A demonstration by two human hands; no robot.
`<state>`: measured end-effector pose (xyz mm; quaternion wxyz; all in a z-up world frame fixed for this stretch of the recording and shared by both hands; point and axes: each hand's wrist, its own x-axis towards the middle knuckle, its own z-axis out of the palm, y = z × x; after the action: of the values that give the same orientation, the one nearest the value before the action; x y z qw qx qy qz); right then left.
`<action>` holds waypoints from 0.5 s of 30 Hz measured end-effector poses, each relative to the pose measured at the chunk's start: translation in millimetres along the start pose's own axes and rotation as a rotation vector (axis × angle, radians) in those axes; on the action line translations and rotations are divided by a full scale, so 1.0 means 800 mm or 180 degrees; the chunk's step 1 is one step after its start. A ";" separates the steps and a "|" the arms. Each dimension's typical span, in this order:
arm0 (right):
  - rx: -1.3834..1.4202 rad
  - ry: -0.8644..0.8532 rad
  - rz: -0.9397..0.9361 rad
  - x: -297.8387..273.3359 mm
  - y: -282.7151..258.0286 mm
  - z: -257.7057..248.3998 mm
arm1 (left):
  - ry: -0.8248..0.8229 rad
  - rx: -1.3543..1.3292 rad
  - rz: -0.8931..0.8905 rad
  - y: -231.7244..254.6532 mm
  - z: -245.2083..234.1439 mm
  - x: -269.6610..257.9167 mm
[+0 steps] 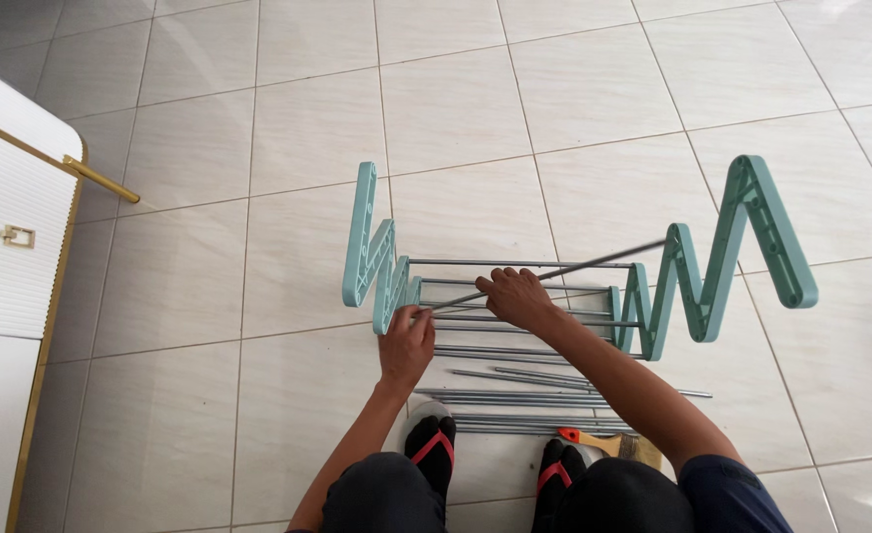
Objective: The person assembles a light-blue plastic drying rack by inserting metal rods into the side frames. They pick up rods from a pile on the floor and slide them into the rack's slots, gradually building the structure.
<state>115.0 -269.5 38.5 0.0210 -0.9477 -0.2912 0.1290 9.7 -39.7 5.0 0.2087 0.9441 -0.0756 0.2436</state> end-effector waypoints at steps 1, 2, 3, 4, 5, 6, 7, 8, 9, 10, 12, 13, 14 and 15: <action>-0.0001 -0.0091 0.0052 0.001 -0.002 0.003 | 0.0027 -0.0085 -0.0204 -0.001 -0.003 -0.004; -0.0004 -0.0167 0.0110 0.004 -0.002 0.005 | 0.0064 -0.0170 -0.0394 -0.003 -0.006 -0.006; -0.0017 -0.0031 0.0031 0.005 -0.002 0.009 | 0.0102 -0.0255 -0.0584 -0.005 -0.009 -0.008; -0.0035 0.0104 -0.0048 0.006 -0.002 0.016 | 0.0033 -0.0177 -0.0646 -0.008 -0.011 -0.010; -0.0053 0.0238 -0.0126 0.007 -0.003 0.022 | -0.0035 -0.0098 -0.0709 -0.011 -0.012 -0.013; -0.0152 0.0371 -0.0276 0.009 -0.005 0.028 | -0.0089 -0.0015 -0.0777 -0.015 -0.013 -0.013; -0.0252 0.0503 -0.0428 0.011 -0.006 0.033 | -0.0094 -0.0092 -0.0644 -0.020 -0.013 -0.010; -0.0340 0.0620 -0.0575 0.013 -0.008 0.038 | -0.0118 -0.0170 -0.0513 -0.024 -0.012 -0.008; -0.0216 0.0522 -0.0469 0.014 -0.009 0.042 | -0.0142 -0.0248 -0.0382 -0.027 -0.011 -0.005; -0.0089 0.0423 -0.0355 0.011 -0.014 0.048 | -0.0356 -0.0263 -0.0459 -0.029 -0.009 -0.002; 0.0028 0.0093 -0.0119 0.014 -0.022 0.054 | -0.0781 -0.0294 -0.0607 -0.032 -0.003 0.010; 0.0019 -0.0140 0.0001 0.016 -0.027 0.057 | -0.0649 -0.0287 -0.0454 -0.032 -0.001 0.015; 0.0003 -0.0379 0.0117 0.018 -0.030 0.058 | -0.0515 -0.0286 -0.0307 -0.033 0.001 0.019; -0.0092 -0.0096 -0.0060 0.022 -0.031 0.058 | -0.0382 -0.0284 -0.0159 -0.034 0.003 0.023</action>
<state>103.6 -240.6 -7.6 0.0042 -0.9431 -0.3022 0.1388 33.8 -16.7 2.2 0.2516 0.9484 -0.0752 0.1776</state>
